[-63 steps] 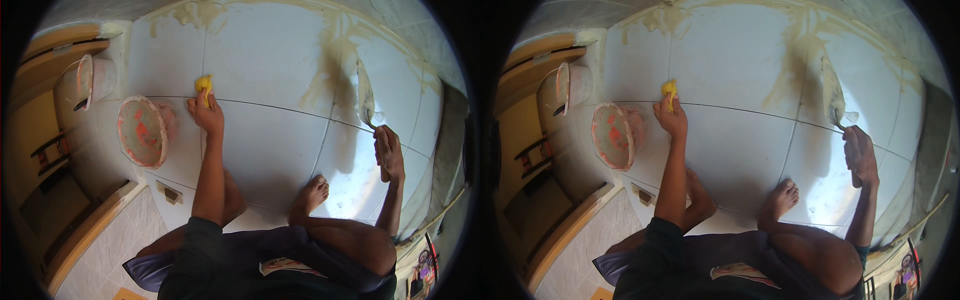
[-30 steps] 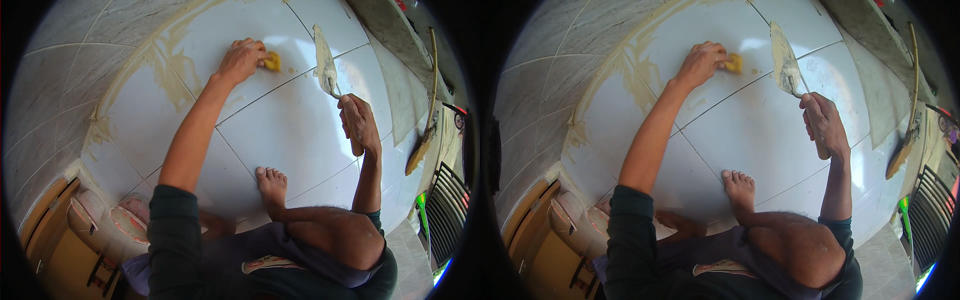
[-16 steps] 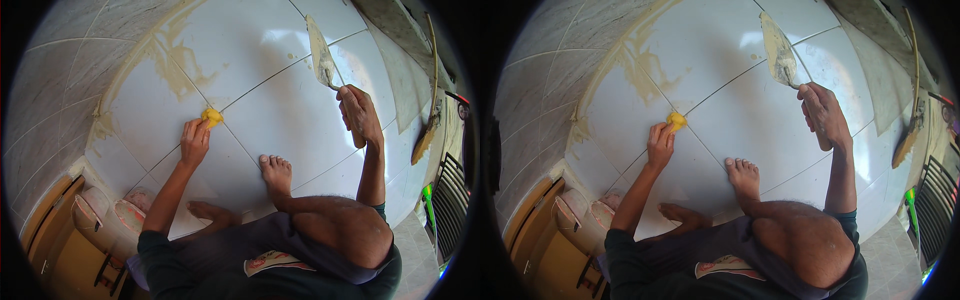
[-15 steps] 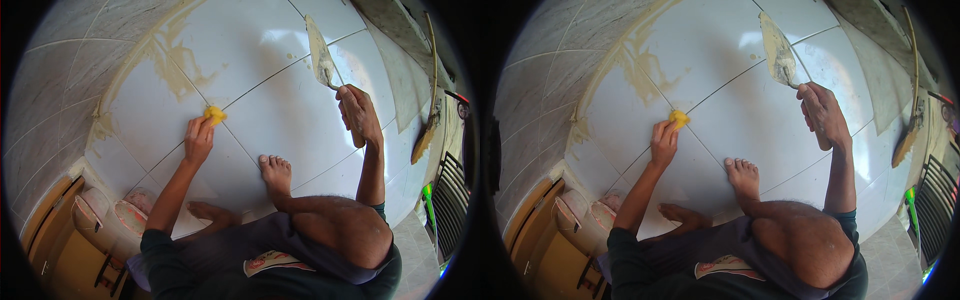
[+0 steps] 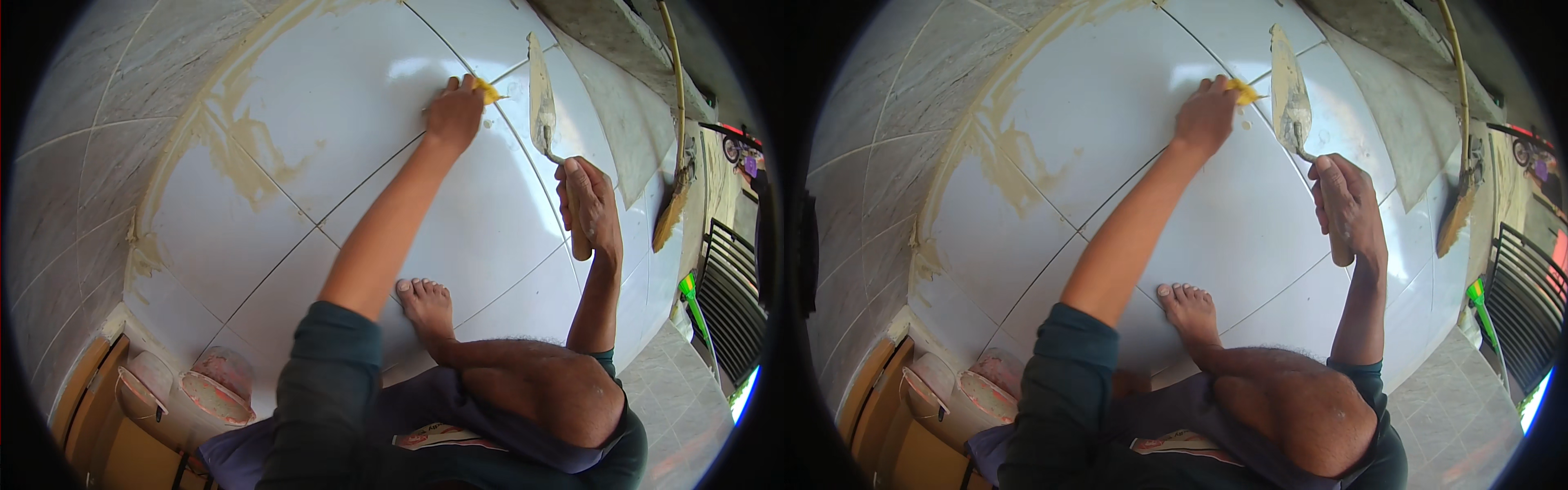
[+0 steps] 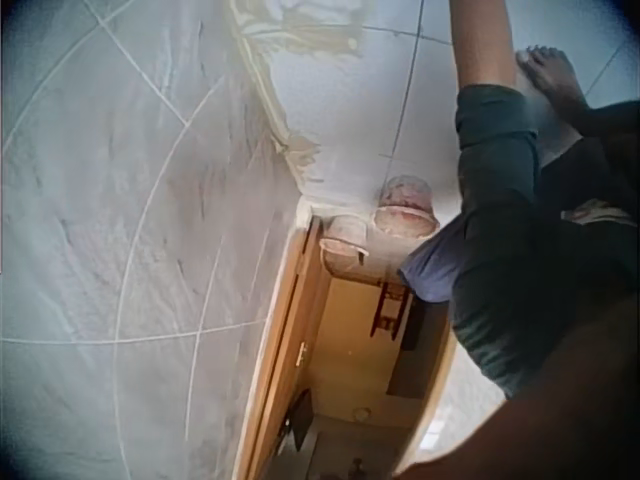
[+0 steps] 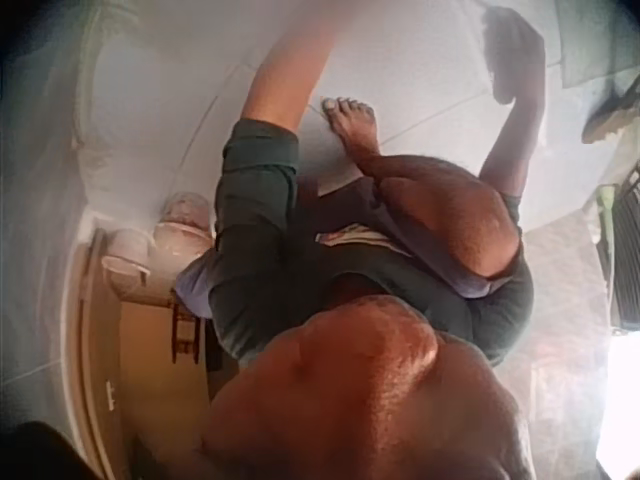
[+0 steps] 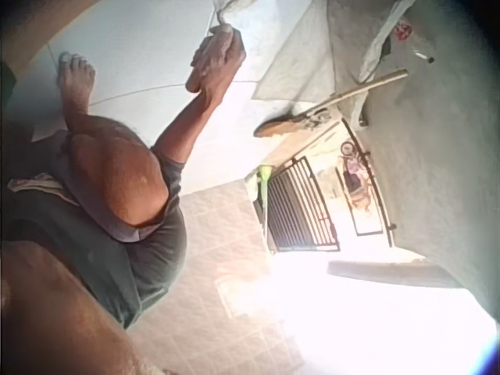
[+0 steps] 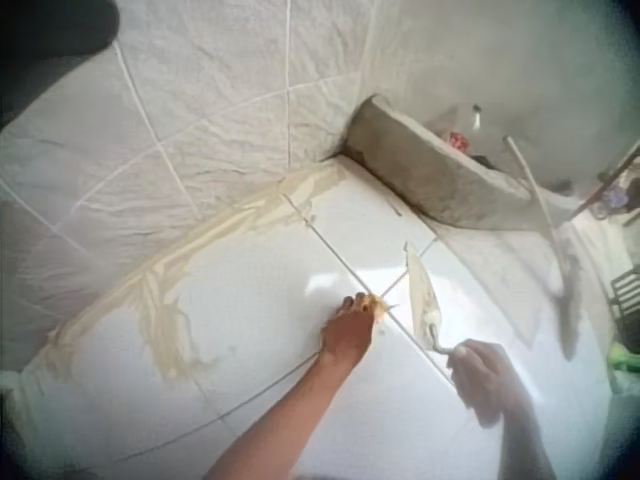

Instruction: The person spreads grout over the joints of floor tiles using a trowel, removes excess grout with a metal scraper, and wipes the tile surfaces clean with a yellow sponge.

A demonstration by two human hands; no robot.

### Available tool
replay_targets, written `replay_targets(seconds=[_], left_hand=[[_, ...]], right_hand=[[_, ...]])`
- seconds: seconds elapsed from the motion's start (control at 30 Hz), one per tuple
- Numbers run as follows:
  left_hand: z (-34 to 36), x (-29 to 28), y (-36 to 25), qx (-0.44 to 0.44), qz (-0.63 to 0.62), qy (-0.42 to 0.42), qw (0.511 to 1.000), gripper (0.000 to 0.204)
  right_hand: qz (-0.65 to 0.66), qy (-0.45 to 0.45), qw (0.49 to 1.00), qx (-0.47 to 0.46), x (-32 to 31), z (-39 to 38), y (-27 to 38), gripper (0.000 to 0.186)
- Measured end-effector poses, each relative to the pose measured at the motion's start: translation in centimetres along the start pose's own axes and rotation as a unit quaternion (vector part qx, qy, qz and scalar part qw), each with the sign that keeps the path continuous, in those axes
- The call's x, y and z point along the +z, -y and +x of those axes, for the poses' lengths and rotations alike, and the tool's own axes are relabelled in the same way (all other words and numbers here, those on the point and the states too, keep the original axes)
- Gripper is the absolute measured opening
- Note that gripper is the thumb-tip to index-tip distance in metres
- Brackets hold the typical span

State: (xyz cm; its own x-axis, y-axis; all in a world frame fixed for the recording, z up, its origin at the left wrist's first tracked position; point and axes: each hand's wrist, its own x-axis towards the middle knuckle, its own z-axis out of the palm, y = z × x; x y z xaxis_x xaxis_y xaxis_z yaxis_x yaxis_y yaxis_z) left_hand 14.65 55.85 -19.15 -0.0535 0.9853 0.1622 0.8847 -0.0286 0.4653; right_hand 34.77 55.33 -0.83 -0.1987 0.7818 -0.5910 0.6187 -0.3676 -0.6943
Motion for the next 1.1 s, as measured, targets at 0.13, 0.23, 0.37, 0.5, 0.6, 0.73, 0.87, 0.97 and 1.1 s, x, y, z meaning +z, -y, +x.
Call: replay_targets(seconds=[0.13,0.23,0.37,0.5,0.6,0.73,0.87,0.97,1.1], left_hand=[[-8.8,-5.4,3.3,0.009,-0.041,0.062,0.997,0.024],[-16.7,-12.0,6.6,-0.052,0.02,0.16,0.986,0.023],[-20.1,-18.8,7.9,-0.14,0.019,0.193,0.971,0.022],[-22.5,-21.2,8.3,-0.156,0.005,0.097,0.983,0.024],[-23.5,-20.6,8.1,-0.178,-0.009,0.057,0.982,0.024],[-26.2,-20.5,9.3,-0.229,-0.003,0.012,0.973,0.025],[-27.3,-18.0,9.7,-0.263,-0.009,-0.023,0.965,0.027],[-26.5,-16.5,10.2,-0.266,0.035,-0.017,0.963,0.031],[-19.7,-14.4,8.6,-0.25,-0.14,-0.025,0.958,0.033]], right_hand=[[-0.018,-0.009,1.0,0.018,-1.8,1.1,-1.0,0.043],[-0.047,0.016,0.997,0.062,-0.3,2.6,-0.8,0.043],[-0.084,0.041,0.993,0.071,0.3,4.7,-1.3,0.047],[-0.09,0.034,0.995,0.041,3.1,6.6,-1.9,0.042],[-0.199,0.087,0.976,-0.011,6.1,6.8,-2.8,0.041],[-0.184,0.14,0.973,0.022,5.6,4.5,1.3,0.041],[-0.101,0.068,0.992,0.026,3.5,8.7,-1.1,0.032],[-0.151,0.179,0.972,-0.016,6.9,7.4,1.3,0.035],[-0.057,0.171,0.984,0.003,6.5,5.4,1.6,0.038]])
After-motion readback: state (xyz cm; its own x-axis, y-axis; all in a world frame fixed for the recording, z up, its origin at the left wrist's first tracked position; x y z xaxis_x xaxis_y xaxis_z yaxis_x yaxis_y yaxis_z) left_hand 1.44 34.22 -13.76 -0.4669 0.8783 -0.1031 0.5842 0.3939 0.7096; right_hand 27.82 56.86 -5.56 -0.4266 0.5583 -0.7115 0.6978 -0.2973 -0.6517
